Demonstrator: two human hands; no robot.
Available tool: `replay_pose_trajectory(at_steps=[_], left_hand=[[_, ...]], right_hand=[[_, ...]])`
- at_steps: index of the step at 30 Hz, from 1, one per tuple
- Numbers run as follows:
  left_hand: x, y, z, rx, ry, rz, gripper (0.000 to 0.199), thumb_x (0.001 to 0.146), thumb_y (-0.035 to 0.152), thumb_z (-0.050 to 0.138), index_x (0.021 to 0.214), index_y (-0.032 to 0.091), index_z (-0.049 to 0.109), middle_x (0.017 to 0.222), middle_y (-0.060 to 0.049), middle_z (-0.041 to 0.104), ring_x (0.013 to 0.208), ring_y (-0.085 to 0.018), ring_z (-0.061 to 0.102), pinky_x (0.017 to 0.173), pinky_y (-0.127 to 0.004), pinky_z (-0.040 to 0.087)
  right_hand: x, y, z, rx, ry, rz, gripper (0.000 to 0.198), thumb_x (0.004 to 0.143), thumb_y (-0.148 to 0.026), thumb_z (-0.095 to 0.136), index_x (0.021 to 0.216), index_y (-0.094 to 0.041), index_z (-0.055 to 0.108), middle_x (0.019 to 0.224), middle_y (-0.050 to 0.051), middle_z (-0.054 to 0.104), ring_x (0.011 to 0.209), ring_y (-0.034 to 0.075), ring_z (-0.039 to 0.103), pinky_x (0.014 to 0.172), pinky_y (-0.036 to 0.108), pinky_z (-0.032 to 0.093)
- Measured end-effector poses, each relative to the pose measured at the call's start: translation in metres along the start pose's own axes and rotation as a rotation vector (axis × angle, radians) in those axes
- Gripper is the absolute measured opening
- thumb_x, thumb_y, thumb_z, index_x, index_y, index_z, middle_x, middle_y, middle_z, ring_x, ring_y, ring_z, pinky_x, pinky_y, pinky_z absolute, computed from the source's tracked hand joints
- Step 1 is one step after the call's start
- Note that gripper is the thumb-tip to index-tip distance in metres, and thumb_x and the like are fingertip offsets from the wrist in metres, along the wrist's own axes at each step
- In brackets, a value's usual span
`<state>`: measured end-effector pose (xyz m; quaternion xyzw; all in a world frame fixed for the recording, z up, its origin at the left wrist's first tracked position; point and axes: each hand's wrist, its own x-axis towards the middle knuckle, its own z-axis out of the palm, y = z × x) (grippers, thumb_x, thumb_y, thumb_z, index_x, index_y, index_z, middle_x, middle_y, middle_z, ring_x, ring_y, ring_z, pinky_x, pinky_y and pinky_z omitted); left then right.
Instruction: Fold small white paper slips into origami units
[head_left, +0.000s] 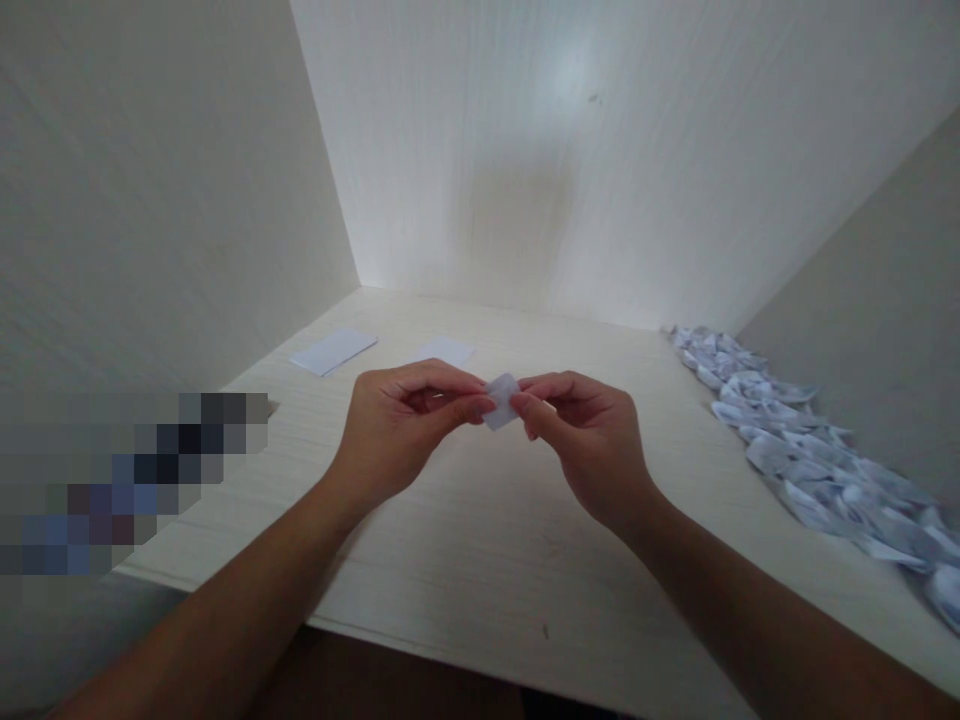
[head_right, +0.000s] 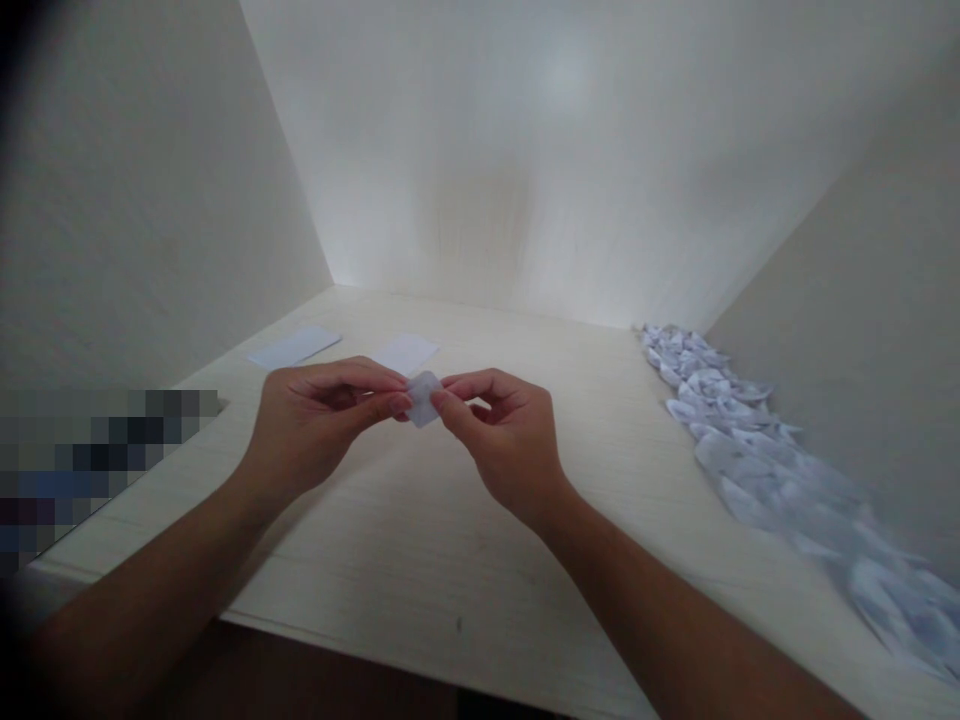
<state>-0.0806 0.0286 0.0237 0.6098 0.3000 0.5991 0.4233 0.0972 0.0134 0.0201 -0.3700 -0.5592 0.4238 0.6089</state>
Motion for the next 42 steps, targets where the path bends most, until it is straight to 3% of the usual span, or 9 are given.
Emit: replay_pose_trajectory(at_steps=[10, 22, 28, 31, 35, 38, 42], left_hand=[[-0.001, 0.002, 0.003, 0.057, 0.085, -0.115, 0.013, 0.069, 0.022, 0.089, 0.071, 0.019, 0.077, 0.067, -0.002, 0.077, 0.057, -0.016, 0.073, 0.056, -0.026, 0.062], [-0.001, 0.0, 0.001, 0.069, 0.078, -0.074, 0.024, 0.069, 0.035, 0.092, 0.074, 0.019, 0.075, 0.07, -0.002, 0.077, 0.061, -0.018, 0.073, 0.061, -0.032, 0.065], [-0.001, -0.007, -0.002, 0.019, 0.079, -0.118, 0.021, 0.067, 0.03, 0.092, 0.072, 0.02, 0.076, 0.073, -0.002, 0.076, 0.06, -0.016, 0.071, 0.058, -0.031, 0.064], [-0.001, -0.007, -0.003, -0.049, 0.039, -0.125, 0.022, 0.068, 0.028, 0.092, 0.08, 0.018, 0.076, 0.072, -0.001, 0.073, 0.063, -0.016, 0.071, 0.06, -0.031, 0.066], [0.001, -0.003, -0.009, -0.091, -0.132, -0.165, 0.032, 0.076, 0.025, 0.087, 0.107, 0.021, 0.079, 0.076, 0.001, 0.068, 0.069, -0.015, 0.07, 0.063, -0.032, 0.068], [0.003, 0.001, -0.014, -0.046, -0.232, -0.198, 0.026, 0.081, 0.025, 0.084, 0.106, 0.021, 0.081, 0.083, -0.002, 0.069, 0.074, -0.016, 0.071, 0.068, -0.034, 0.07], [0.004, 0.001, -0.017, -0.036, -0.246, -0.243, 0.023, 0.08, 0.026, 0.084, 0.103, 0.02, 0.081, 0.08, -0.004, 0.076, 0.071, -0.018, 0.075, 0.071, -0.035, 0.069]], right_hand=[[-0.001, 0.0, 0.001, -0.019, 0.031, -0.024, 0.015, 0.073, -0.026, 0.087, 0.076, -0.02, 0.074, 0.073, 0.001, 0.074, 0.062, 0.012, 0.066, 0.064, 0.029, 0.061], [-0.001, 0.001, 0.0, 0.058, -0.032, 0.067, 0.017, 0.071, -0.031, 0.091, 0.083, -0.023, 0.081, 0.088, 0.004, 0.081, 0.083, 0.019, 0.076, 0.087, 0.04, 0.064], [0.002, 0.006, 0.0, 0.173, -0.011, 0.111, 0.025, 0.065, -0.029, 0.095, 0.079, -0.022, 0.076, 0.085, 0.002, 0.08, 0.08, 0.016, 0.075, 0.084, 0.036, 0.063], [0.002, 0.005, 0.0, 0.166, -0.02, 0.085, 0.026, 0.066, -0.028, 0.095, 0.081, -0.021, 0.074, 0.086, 0.002, 0.08, 0.081, 0.016, 0.075, 0.083, 0.035, 0.063], [0.001, 0.002, 0.0, 0.095, -0.068, 0.065, 0.022, 0.071, -0.029, 0.092, 0.084, -0.021, 0.077, 0.087, 0.003, 0.08, 0.083, 0.017, 0.075, 0.085, 0.037, 0.063], [0.0, 0.001, 0.0, 0.055, -0.097, 0.041, 0.018, 0.075, -0.029, 0.089, 0.085, -0.021, 0.077, 0.087, 0.003, 0.079, 0.083, 0.018, 0.075, 0.086, 0.038, 0.063], [0.0, 0.004, -0.001, 0.041, -0.085, 0.025, 0.019, 0.073, -0.03, 0.09, 0.084, -0.022, 0.076, 0.085, 0.002, 0.078, 0.081, 0.016, 0.073, 0.083, 0.036, 0.063]])
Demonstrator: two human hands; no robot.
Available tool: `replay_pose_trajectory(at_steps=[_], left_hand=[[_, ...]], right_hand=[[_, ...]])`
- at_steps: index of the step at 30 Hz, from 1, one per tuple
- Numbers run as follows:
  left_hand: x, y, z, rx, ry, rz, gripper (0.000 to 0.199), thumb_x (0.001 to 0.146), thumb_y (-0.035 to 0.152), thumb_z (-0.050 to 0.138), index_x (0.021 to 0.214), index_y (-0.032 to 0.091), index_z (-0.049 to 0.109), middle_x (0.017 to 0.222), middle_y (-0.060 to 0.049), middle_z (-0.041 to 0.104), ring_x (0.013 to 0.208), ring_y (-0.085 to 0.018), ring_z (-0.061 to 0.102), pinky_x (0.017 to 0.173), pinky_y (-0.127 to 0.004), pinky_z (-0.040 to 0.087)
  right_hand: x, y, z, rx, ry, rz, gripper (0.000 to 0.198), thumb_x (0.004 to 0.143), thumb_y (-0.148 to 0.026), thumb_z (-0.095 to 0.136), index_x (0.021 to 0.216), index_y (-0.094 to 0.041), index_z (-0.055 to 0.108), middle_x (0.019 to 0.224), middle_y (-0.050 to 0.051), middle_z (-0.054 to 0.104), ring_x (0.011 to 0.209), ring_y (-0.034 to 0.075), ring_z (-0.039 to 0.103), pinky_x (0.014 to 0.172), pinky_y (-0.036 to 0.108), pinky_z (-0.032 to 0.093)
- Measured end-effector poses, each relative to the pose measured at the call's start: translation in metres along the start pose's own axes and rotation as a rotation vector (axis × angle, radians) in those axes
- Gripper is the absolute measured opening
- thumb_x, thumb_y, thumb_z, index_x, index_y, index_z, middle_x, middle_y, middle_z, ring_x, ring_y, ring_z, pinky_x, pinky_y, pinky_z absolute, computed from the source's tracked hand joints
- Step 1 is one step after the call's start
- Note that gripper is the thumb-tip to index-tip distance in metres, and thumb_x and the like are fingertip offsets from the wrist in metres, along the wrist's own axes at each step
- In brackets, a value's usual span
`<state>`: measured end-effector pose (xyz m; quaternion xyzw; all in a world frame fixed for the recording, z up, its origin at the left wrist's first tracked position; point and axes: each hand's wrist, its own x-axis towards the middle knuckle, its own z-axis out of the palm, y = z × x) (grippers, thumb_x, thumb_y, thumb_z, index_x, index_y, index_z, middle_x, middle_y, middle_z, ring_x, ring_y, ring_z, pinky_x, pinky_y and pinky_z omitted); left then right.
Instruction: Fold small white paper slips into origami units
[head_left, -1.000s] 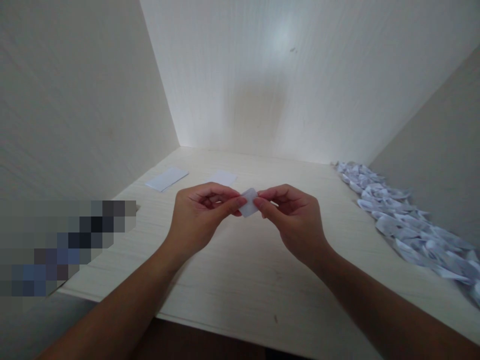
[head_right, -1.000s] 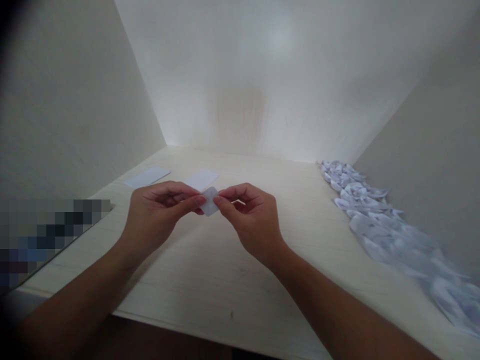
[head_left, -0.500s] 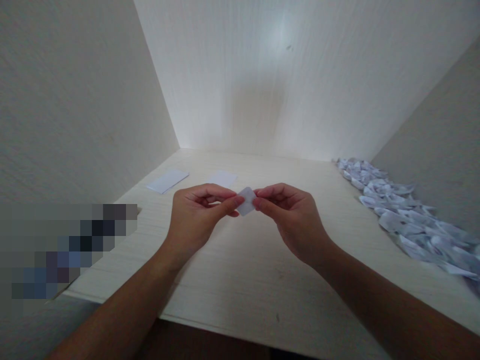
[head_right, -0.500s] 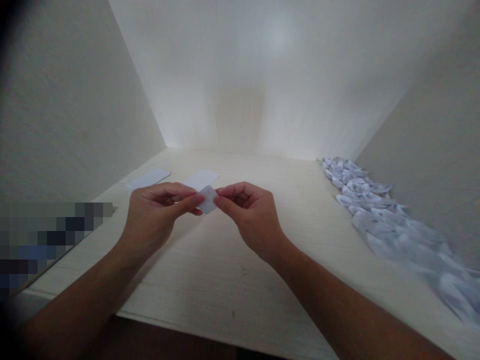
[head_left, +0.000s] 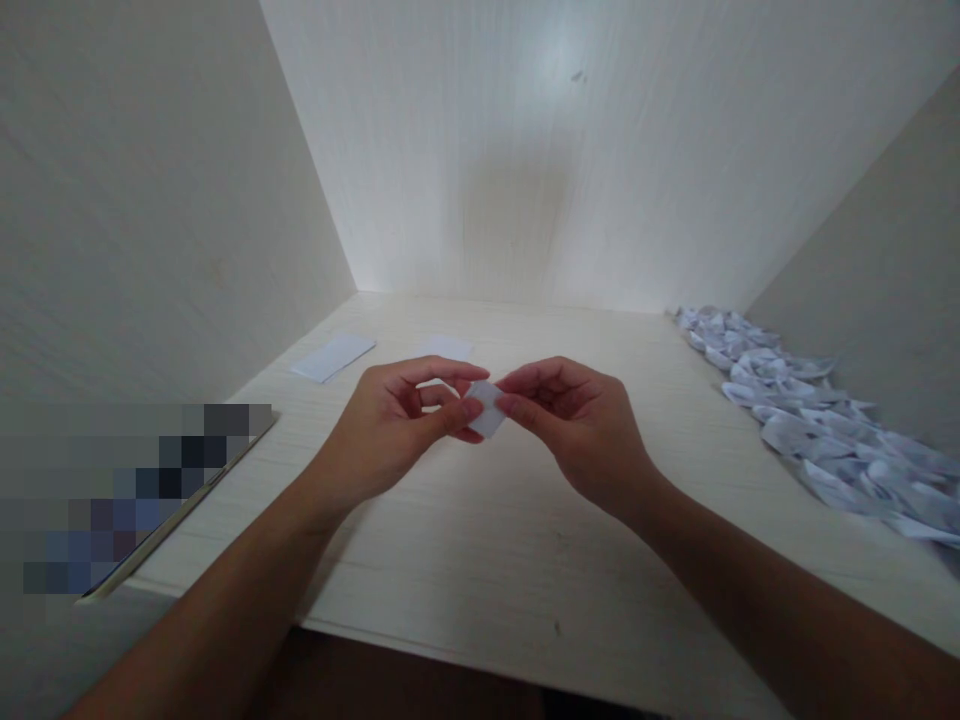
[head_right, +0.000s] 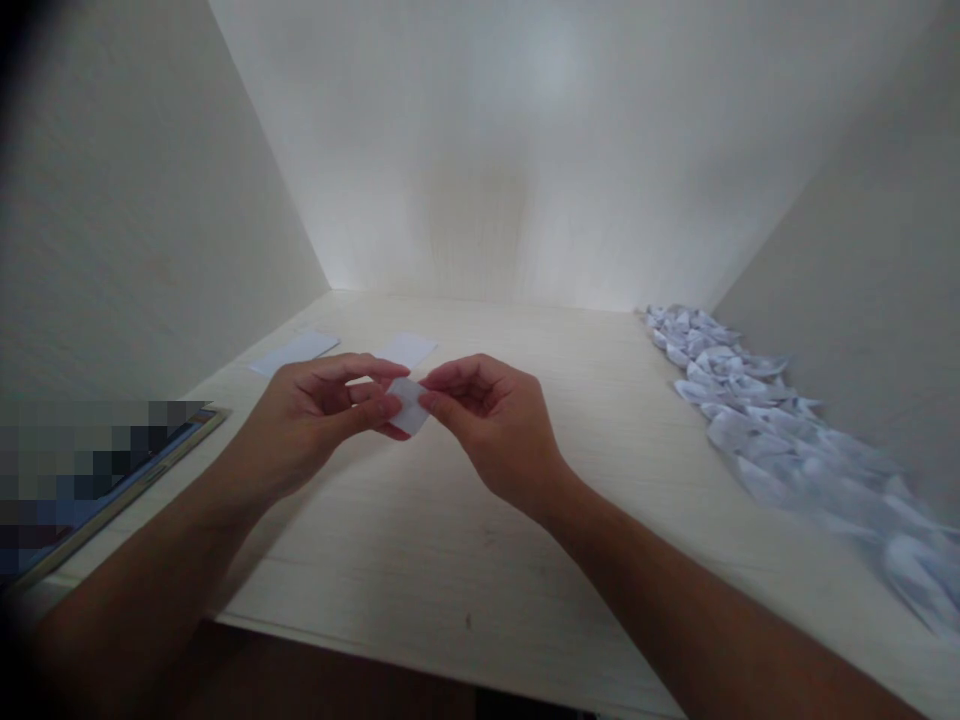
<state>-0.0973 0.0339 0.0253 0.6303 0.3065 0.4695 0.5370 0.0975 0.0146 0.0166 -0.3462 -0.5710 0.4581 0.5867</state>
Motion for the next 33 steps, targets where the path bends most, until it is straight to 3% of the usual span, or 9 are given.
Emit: replay_pose_trajectory(at_steps=[3, 8, 14, 17, 23, 28, 33], left_hand=[[0.0006, -0.0018, 0.0001, -0.009, 0.028, -0.021, 0.024, 0.076, 0.026, 0.087, 0.098, 0.019, 0.08, 0.071, -0.002, 0.074, 0.067, -0.02, 0.076, 0.07, -0.036, 0.07], [0.0018, -0.0028, 0.001, -0.022, 0.096, -0.02, 0.026, 0.067, 0.025, 0.092, 0.09, 0.018, 0.08, 0.073, 0.0, 0.071, 0.068, -0.02, 0.077, 0.065, -0.033, 0.07], [0.0005, -0.0017, 0.0028, -0.025, 0.098, -0.045, 0.023, 0.069, 0.022, 0.091, 0.089, 0.018, 0.081, 0.073, -0.001, 0.073, 0.068, -0.02, 0.077, 0.066, -0.032, 0.069], [0.0, -0.0006, 0.0035, -0.011, 0.09, -0.057, 0.025, 0.069, 0.02, 0.09, 0.092, 0.018, 0.081, 0.073, -0.001, 0.073, 0.07, -0.02, 0.077, 0.069, -0.034, 0.069], [-0.0008, 0.0026, 0.0013, 0.027, 0.042, -0.128, 0.049, 0.065, 0.012, 0.089, 0.113, 0.021, 0.08, 0.087, -0.005, 0.079, 0.072, -0.021, 0.078, 0.075, -0.037, 0.068], [-0.0016, 0.0024, 0.003, 0.012, 0.115, -0.063, 0.038, 0.067, 0.015, 0.089, 0.105, 0.021, 0.082, 0.074, -0.001, 0.076, 0.065, -0.018, 0.076, 0.067, -0.032, 0.068], [-0.0026, 0.0018, 0.0063, 0.033, 0.129, 0.001, 0.034, 0.07, 0.021, 0.088, 0.104, 0.019, 0.082, 0.075, -0.003, 0.077, 0.068, -0.019, 0.075, 0.058, -0.031, 0.068]], right_hand=[[0.0006, 0.0025, -0.0006, 0.001, 0.008, 0.021, 0.022, 0.071, -0.033, 0.091, 0.082, -0.022, 0.076, 0.082, 0.001, 0.076, 0.076, 0.016, 0.071, 0.077, 0.034, 0.063], [0.0011, 0.0035, -0.0007, -0.016, -0.015, 0.036, 0.022, 0.072, -0.036, 0.09, 0.08, -0.021, 0.077, 0.079, 0.002, 0.075, 0.073, 0.015, 0.069, 0.072, 0.033, 0.061], [0.0008, 0.0022, 0.0011, -0.016, -0.044, 0.064, 0.025, 0.071, -0.039, 0.091, 0.08, -0.02, 0.077, 0.079, 0.002, 0.076, 0.071, 0.015, 0.069, 0.07, 0.032, 0.06], [0.0014, 0.0029, 0.0, -0.004, -0.032, 0.091, 0.027, 0.069, -0.039, 0.092, 0.082, -0.02, 0.078, 0.08, 0.003, 0.077, 0.074, 0.016, 0.071, 0.072, 0.033, 0.061], [0.0041, 0.0034, -0.0033, 0.015, 0.038, 0.102, 0.033, 0.064, -0.038, 0.094, 0.083, -0.019, 0.076, 0.078, 0.002, 0.076, 0.072, 0.015, 0.071, 0.07, 0.032, 0.061], [0.0051, 0.0032, -0.0033, -0.001, 0.063, 0.046, 0.034, 0.065, -0.038, 0.094, 0.073, -0.02, 0.066, 0.072, -0.001, 0.07, 0.066, 0.013, 0.064, 0.064, 0.028, 0.055], [0.0044, 0.0035, -0.0038, -0.028, 0.025, 0.009, 0.034, 0.069, -0.04, 0.092, 0.077, -0.021, 0.065, 0.075, -0.001, 0.069, 0.069, 0.013, 0.064, 0.066, 0.029, 0.054]])
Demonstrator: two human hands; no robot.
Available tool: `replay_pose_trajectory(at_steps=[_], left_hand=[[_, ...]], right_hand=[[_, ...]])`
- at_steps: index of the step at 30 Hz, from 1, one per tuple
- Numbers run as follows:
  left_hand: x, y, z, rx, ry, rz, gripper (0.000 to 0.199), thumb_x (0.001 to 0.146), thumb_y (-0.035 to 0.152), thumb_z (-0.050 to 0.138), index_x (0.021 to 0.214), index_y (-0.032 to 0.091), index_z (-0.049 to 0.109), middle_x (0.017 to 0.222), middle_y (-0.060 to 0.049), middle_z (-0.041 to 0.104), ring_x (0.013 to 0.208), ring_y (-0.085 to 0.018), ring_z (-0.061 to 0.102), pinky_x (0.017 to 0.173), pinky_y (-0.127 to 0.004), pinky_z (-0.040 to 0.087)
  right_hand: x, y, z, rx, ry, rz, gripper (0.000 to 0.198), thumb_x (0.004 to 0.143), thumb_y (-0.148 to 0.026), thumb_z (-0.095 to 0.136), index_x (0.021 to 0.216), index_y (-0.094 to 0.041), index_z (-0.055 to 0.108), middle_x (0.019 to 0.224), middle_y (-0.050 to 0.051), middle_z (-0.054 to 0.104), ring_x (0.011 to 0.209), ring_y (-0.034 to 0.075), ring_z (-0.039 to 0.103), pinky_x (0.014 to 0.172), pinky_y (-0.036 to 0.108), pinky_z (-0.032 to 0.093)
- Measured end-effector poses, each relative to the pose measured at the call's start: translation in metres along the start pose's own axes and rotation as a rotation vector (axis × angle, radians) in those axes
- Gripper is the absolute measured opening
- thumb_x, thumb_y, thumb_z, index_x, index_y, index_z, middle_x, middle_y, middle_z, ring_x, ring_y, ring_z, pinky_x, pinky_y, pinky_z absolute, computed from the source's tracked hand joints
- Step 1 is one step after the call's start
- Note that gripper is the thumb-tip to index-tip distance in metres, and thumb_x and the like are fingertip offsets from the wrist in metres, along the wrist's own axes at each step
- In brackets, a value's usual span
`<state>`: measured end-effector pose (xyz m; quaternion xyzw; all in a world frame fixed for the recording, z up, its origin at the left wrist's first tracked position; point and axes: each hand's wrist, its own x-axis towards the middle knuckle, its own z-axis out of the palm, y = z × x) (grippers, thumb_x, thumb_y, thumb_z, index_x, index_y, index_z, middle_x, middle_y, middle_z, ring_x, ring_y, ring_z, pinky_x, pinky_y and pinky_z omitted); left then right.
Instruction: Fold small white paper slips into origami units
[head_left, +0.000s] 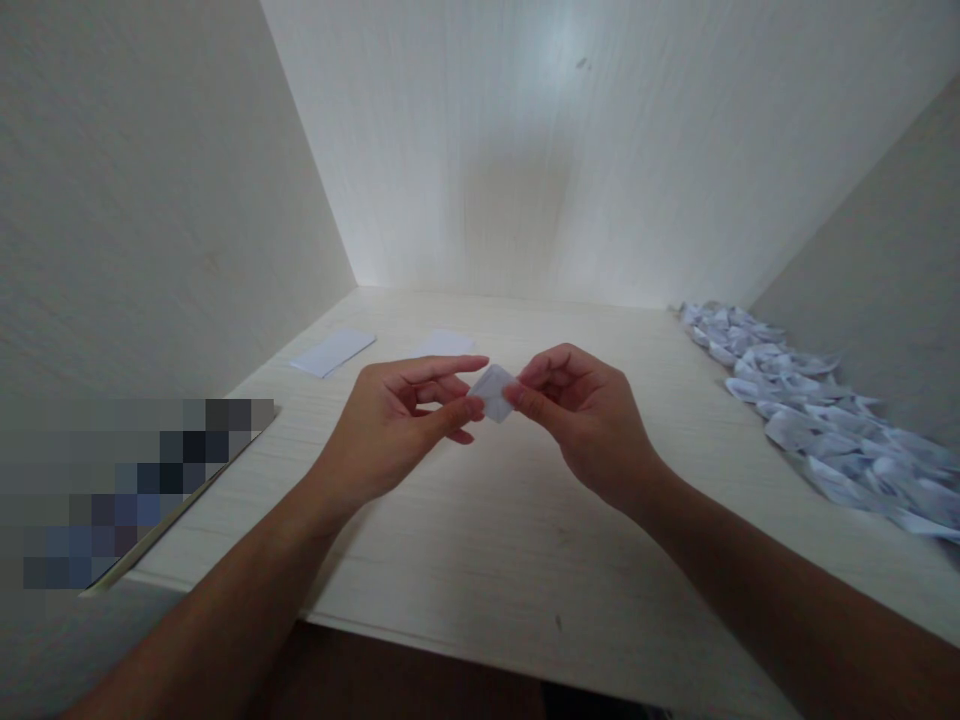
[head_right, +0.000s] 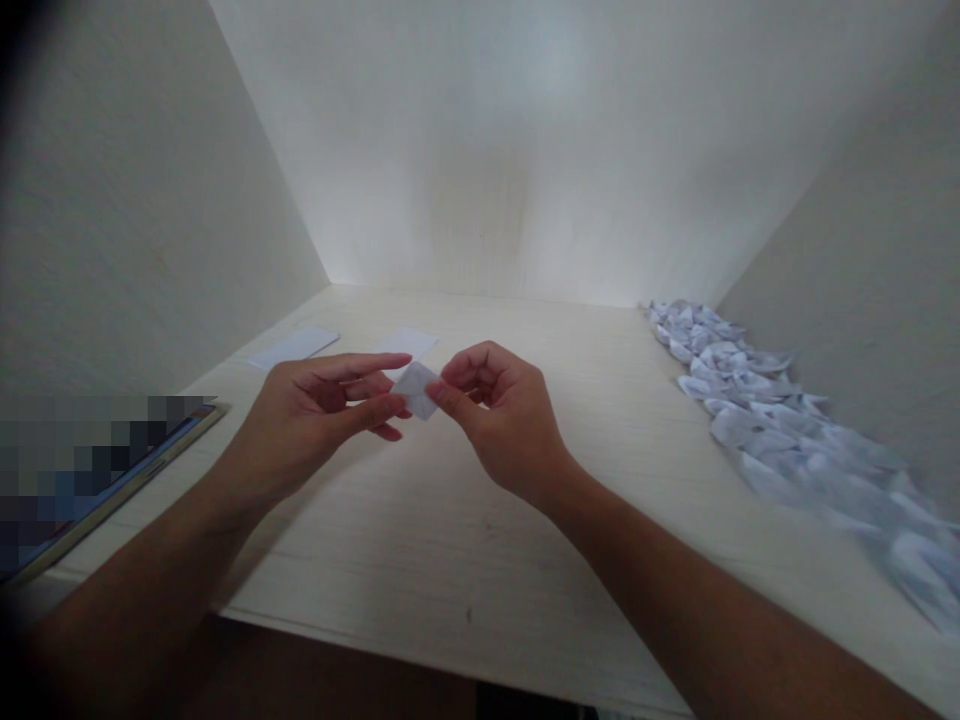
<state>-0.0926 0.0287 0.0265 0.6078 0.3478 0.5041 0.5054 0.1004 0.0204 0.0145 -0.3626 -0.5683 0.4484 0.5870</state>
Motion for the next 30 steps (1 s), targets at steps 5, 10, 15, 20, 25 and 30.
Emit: replay_pose_trajectory(at_steps=[5, 10, 15, 20, 25, 30], left_hand=[[-0.001, -0.001, 0.0, 0.054, -0.018, 0.027, 0.029, 0.074, 0.022, 0.086, 0.103, 0.019, 0.082, 0.076, -0.004, 0.078, 0.066, -0.018, 0.074, 0.054, -0.028, 0.067], [-0.004, 0.001, 0.004, 0.082, 0.004, 0.077, 0.027, 0.077, 0.02, 0.084, 0.103, 0.018, 0.082, 0.065, 0.001, 0.071, 0.058, -0.014, 0.07, 0.051, -0.024, 0.065], [-0.006, 0.003, 0.005, 0.092, 0.004, 0.062, 0.029, 0.077, 0.019, 0.083, 0.107, 0.019, 0.081, 0.065, 0.002, 0.07, 0.059, -0.014, 0.072, 0.051, -0.022, 0.064], [-0.005, 0.004, -0.004, 0.112, -0.132, 0.033, 0.038, 0.081, 0.023, 0.082, 0.118, 0.022, 0.078, 0.076, -0.001, 0.073, 0.071, -0.018, 0.075, 0.055, -0.028, 0.067], [-0.006, 0.007, -0.009, 0.202, -0.202, 0.034, 0.035, 0.084, 0.024, 0.079, 0.119, 0.022, 0.078, 0.078, -0.001, 0.072, 0.066, -0.014, 0.072, 0.062, -0.027, 0.067], [-0.004, 0.006, -0.01, 0.174, -0.174, 0.029, 0.032, 0.083, 0.02, 0.079, 0.115, 0.019, 0.074, 0.068, 0.002, 0.07, 0.065, -0.015, 0.075, 0.065, -0.025, 0.065]], right_hand=[[0.0, 0.001, -0.002, 0.017, -0.029, 0.032, 0.035, 0.069, -0.039, 0.092, 0.08, -0.021, 0.064, 0.076, -0.001, 0.069, 0.071, 0.014, 0.066, 0.068, 0.03, 0.055], [-0.003, 0.003, 0.001, -0.001, -0.077, 0.022, 0.032, 0.073, -0.037, 0.09, 0.088, -0.02, 0.067, 0.08, 0.001, 0.073, 0.074, 0.016, 0.069, 0.071, 0.033, 0.057], [-0.008, 0.006, 0.006, 0.015, -0.093, 0.004, 0.032, 0.073, -0.034, 0.09, 0.092, -0.019, 0.068, 0.085, 0.003, 0.075, 0.077, 0.018, 0.072, 0.073, 0.034, 0.057], [-0.007, 0.005, 0.005, 0.029, -0.106, 0.034, 0.029, 0.074, -0.033, 0.088, 0.092, -0.019, 0.069, 0.085, 0.003, 0.075, 0.077, 0.016, 0.07, 0.074, 0.034, 0.056], [-0.006, -0.002, 0.003, -0.037, -0.151, 0.027, 0.03, 0.073, -0.03, 0.087, 0.095, -0.018, 0.07, 0.077, -0.001, 0.07, 0.069, 0.013, 0.064, 0.067, 0.029, 0.053], [-0.004, -0.007, 0.001, -0.09, -0.176, 0.046, 0.027, 0.078, -0.031, 0.083, 0.097, -0.017, 0.069, 0.066, -0.005, 0.063, 0.06, 0.01, 0.058, 0.061, 0.027, 0.05]])
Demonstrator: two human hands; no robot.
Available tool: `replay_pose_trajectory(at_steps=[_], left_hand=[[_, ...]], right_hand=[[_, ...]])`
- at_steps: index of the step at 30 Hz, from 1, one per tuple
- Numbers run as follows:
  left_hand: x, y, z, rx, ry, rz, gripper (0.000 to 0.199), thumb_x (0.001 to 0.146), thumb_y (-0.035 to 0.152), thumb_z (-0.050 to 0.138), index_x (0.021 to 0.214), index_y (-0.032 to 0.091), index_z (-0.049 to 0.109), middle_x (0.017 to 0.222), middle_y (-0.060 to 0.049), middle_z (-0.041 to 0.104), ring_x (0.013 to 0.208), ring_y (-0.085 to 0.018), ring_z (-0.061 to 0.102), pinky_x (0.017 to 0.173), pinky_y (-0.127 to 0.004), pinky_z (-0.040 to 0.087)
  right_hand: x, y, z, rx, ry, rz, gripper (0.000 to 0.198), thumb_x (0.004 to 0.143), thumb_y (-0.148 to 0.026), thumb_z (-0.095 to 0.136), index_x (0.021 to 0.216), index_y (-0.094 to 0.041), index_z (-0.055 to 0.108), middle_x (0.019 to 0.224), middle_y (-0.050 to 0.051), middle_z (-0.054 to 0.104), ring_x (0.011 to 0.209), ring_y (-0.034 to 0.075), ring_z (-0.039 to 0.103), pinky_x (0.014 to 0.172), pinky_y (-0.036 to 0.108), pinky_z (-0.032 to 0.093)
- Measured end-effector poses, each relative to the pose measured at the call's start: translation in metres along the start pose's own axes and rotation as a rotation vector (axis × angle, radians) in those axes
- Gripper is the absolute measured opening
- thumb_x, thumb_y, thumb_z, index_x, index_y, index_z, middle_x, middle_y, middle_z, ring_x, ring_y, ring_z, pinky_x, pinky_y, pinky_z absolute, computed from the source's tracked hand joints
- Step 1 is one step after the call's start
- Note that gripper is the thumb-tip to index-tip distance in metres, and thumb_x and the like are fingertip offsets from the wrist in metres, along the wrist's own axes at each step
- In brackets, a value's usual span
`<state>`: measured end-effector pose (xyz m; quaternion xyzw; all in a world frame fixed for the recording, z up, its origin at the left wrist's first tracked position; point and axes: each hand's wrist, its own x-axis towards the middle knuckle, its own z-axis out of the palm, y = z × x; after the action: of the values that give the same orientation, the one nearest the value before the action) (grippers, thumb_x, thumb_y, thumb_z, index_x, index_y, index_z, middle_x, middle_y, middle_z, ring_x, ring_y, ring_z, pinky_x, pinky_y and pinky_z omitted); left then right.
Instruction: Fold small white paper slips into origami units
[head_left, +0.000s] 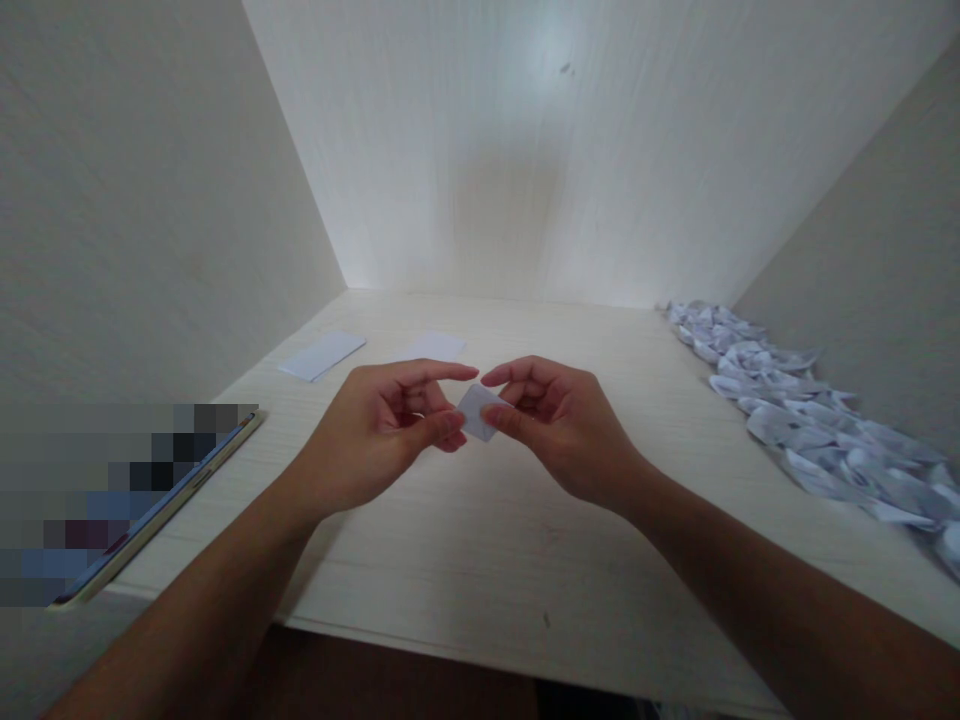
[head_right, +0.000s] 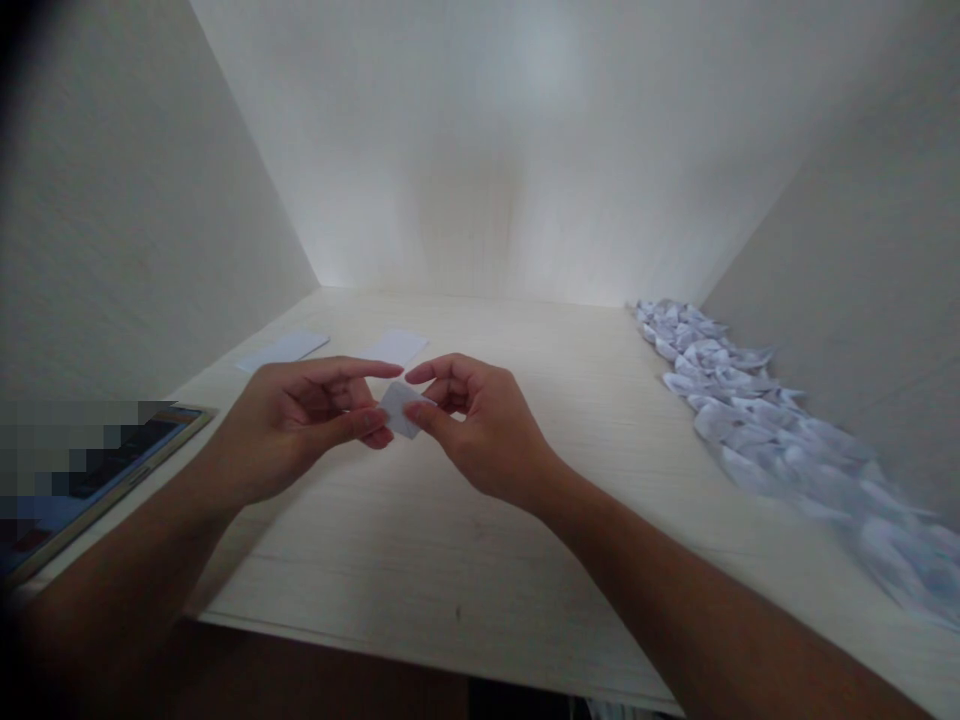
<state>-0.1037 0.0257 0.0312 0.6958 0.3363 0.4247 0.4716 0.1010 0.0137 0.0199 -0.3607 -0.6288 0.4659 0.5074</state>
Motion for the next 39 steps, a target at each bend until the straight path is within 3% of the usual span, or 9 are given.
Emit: replay_pose_trajectory(at_steps=[5, 8, 12, 18, 22, 28, 31, 39], left_hand=[[0.003, -0.001, 0.0, -0.072, 0.03, 0.016, 0.018, 0.083, 0.02, 0.08, 0.095, 0.019, 0.066, 0.067, 0.003, 0.069, 0.062, -0.017, 0.075, 0.062, -0.027, 0.065], [0.003, -0.003, 0.002, -0.049, 0.061, 0.04, 0.014, 0.085, 0.023, 0.078, 0.083, 0.018, 0.066, 0.067, 0.003, 0.068, 0.061, -0.016, 0.075, 0.062, -0.025, 0.065], [0.002, -0.007, 0.009, -0.028, 0.11, 0.083, 0.009, 0.084, 0.023, 0.079, 0.092, 0.018, 0.075, 0.077, 0.0, 0.073, 0.066, -0.014, 0.075, 0.066, -0.025, 0.066], [0.005, -0.009, 0.017, -0.115, 0.23, 0.055, 0.017, 0.072, 0.016, 0.087, 0.088, 0.018, 0.081, 0.07, 0.0, 0.076, 0.063, -0.015, 0.075, 0.062, -0.024, 0.065], [0.007, -0.008, 0.012, -0.147, 0.16, 0.008, 0.019, 0.072, 0.018, 0.087, 0.09, 0.019, 0.083, 0.075, -0.003, 0.078, 0.064, -0.016, 0.075, 0.063, -0.025, 0.065], [0.004, -0.008, 0.007, -0.155, 0.107, -0.007, 0.029, 0.069, 0.016, 0.089, 0.097, 0.021, 0.083, 0.095, -0.005, 0.081, 0.083, -0.02, 0.078, 0.076, -0.031, 0.067], [0.004, -0.007, 0.008, -0.072, 0.122, 0.033, 0.024, 0.073, 0.021, 0.087, 0.097, 0.021, 0.083, 0.097, -0.005, 0.08, 0.087, -0.021, 0.077, 0.078, -0.032, 0.066], [0.003, -0.005, 0.011, 0.39, 0.253, 0.32, 0.014, 0.081, 0.027, 0.083, 0.095, 0.028, 0.082, 0.084, -0.002, 0.076, 0.073, -0.016, 0.069, 0.07, -0.027, 0.059]], right_hand=[[0.003, 0.001, -0.005, 0.058, -0.014, 0.046, 0.024, 0.081, -0.028, 0.079, 0.098, -0.018, 0.066, 0.073, 0.0, 0.072, 0.068, 0.014, 0.067, 0.068, 0.031, 0.055], [0.005, 0.003, -0.006, 0.077, 0.004, 0.042, 0.023, 0.082, -0.027, 0.078, 0.095, -0.02, 0.061, 0.069, -0.001, 0.072, 0.064, 0.013, 0.067, 0.065, 0.029, 0.055], [0.006, 0.005, -0.004, 0.06, 0.062, -0.026, 0.024, 0.082, -0.029, 0.079, 0.083, -0.022, 0.056, 0.064, -0.005, 0.067, 0.058, 0.011, 0.063, 0.059, 0.027, 0.053], [0.0, 0.008, 0.0, -0.089, 0.08, -0.15, 0.009, 0.086, -0.026, 0.076, 0.088, -0.02, 0.069, 0.072, -0.001, 0.073, 0.066, 0.013, 0.067, 0.061, 0.028, 0.052], [-0.002, 0.009, -0.001, -0.238, 0.083, -0.203, 0.012, 0.085, -0.027, 0.079, 0.093, -0.02, 0.075, 0.08, 0.003, 0.076, 0.073, 0.016, 0.068, 0.067, 0.031, 0.054], [0.0, 0.006, -0.006, -0.279, 0.026, -0.211, 0.021, 0.082, -0.022, 0.081, 0.102, -0.02, 0.077, 0.09, 0.004, 0.079, 0.075, 0.016, 0.07, 0.072, 0.031, 0.056], [0.0, 0.005, -0.006, -0.399, 0.05, -0.242, 0.018, 0.084, -0.022, 0.08, 0.102, -0.022, 0.078, 0.088, 0.002, 0.08, 0.075, 0.016, 0.07, 0.073, 0.032, 0.056], [0.0, 0.004, -0.006, -0.595, 0.128, -0.367, 0.011, 0.09, -0.026, 0.076, 0.101, -0.025, 0.078, 0.089, 0.002, 0.078, 0.078, 0.017, 0.07, 0.075, 0.033, 0.055]])
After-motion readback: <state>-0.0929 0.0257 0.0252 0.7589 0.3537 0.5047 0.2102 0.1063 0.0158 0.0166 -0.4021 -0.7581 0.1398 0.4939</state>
